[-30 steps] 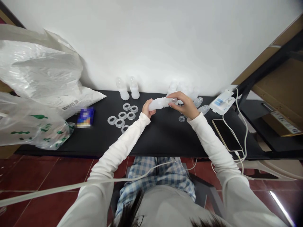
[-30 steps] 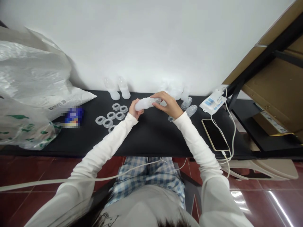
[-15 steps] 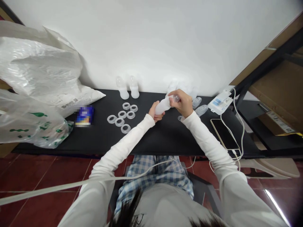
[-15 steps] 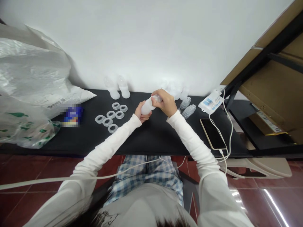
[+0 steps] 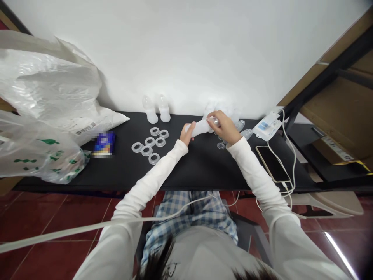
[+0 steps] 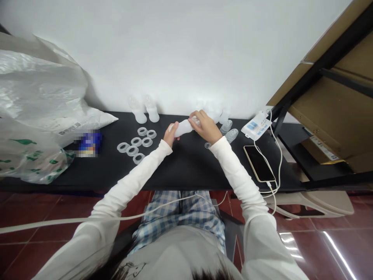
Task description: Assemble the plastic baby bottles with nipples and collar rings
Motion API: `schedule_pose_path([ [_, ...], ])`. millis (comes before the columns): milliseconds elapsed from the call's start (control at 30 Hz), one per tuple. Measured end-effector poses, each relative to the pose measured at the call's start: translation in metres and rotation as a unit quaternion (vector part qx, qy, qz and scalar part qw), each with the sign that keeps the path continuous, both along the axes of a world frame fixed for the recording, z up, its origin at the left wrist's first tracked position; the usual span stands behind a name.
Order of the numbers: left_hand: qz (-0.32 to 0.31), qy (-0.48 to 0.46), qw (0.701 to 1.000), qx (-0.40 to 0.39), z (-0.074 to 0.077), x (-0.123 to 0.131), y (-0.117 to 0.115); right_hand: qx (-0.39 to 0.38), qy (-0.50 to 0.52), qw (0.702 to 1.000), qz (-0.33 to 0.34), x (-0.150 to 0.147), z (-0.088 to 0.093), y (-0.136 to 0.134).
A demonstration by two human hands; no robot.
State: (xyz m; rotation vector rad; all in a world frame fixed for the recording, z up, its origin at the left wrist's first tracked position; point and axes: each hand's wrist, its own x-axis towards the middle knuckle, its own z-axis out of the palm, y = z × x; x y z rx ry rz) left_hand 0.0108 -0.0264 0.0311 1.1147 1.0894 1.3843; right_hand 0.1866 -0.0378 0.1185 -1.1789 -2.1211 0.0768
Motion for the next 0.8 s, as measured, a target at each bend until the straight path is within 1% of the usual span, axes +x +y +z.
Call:
schedule_pose_path([
  [33, -0.004, 0.013, 1.0, 0.025, 0.0, -0.001, 0.0, 0.02, 0.0, 1.0, -0.011, -0.002, 0.0, -0.001],
  [100, 0.006, 0.074, 0.989, 0.127, 0.002, -0.005, -0.003, 0.024, 0.012, 0.997, -0.072, -0.005, -0.001, 0.001],
  [167, 0.018, 0.173, 0.958, 0.228, 0.007, -0.012, -0.008, -0.002, 0.028, 0.99, -0.141, -0.005, -0.003, 0.005],
  [200, 0.017, 0.231, 0.938, 0.257, 0.009, -0.015, -0.01, -0.018, 0.031, 0.985, -0.168, -0.006, -0.004, 0.006],
  [233, 0.011, 0.292, 0.918, 0.269, 0.011, -0.017, -0.011, -0.033, 0.03, 0.981, -0.191, -0.006, -0.005, 0.008],
  [300, 0.003, 0.404, 0.878, 0.257, 0.013, -0.019, -0.011, -0.051, 0.017, 0.976, -0.213, -0.011, -0.005, 0.008],
  [367, 0.003, 0.479, 0.848, 0.225, 0.012, -0.018, -0.006, -0.054, 0.011, 0.982, -0.183, -0.018, -0.004, 0.006],
  [400, 0.008, 0.496, 0.843, 0.207, 0.011, -0.017, -0.002, -0.054, 0.02, 0.987, -0.151, -0.021, -0.003, 0.004],
  [433, 0.018, 0.498, 0.846, 0.188, 0.009, -0.017, 0.004, -0.056, 0.038, 0.991, -0.116, -0.023, -0.002, 0.002],
  [500, 0.05, 0.471, 0.869, 0.143, 0.004, -0.019, 0.018, -0.055, 0.083, 0.993, -0.06, -0.022, -0.001, -0.002],
  [567, 0.1, 0.424, 0.895, 0.093, -0.001, -0.024, 0.034, -0.043, 0.093, 0.994, -0.05, -0.012, -0.003, -0.006],
  [633, 0.144, 0.388, 0.909, 0.049, -0.003, -0.029, 0.049, -0.048, 0.042, 0.996, -0.058, 0.004, -0.011, -0.011],
  [667, 0.16, 0.38, 0.911, 0.031, -0.004, -0.031, 0.055, -0.072, 0.001, 0.996, -0.056, 0.013, -0.016, -0.014],
  [733, 0.187, 0.381, 0.906, 0.004, -0.004, -0.033, 0.064, -0.146, -0.08, 0.986, -0.032, 0.032, -0.031, -0.021],
  [800, 0.215, 0.387, 0.897, -0.012, -0.003, -0.032, 0.07, -0.176, -0.138, 0.975, -0.021, 0.046, -0.047, -0.029],
])
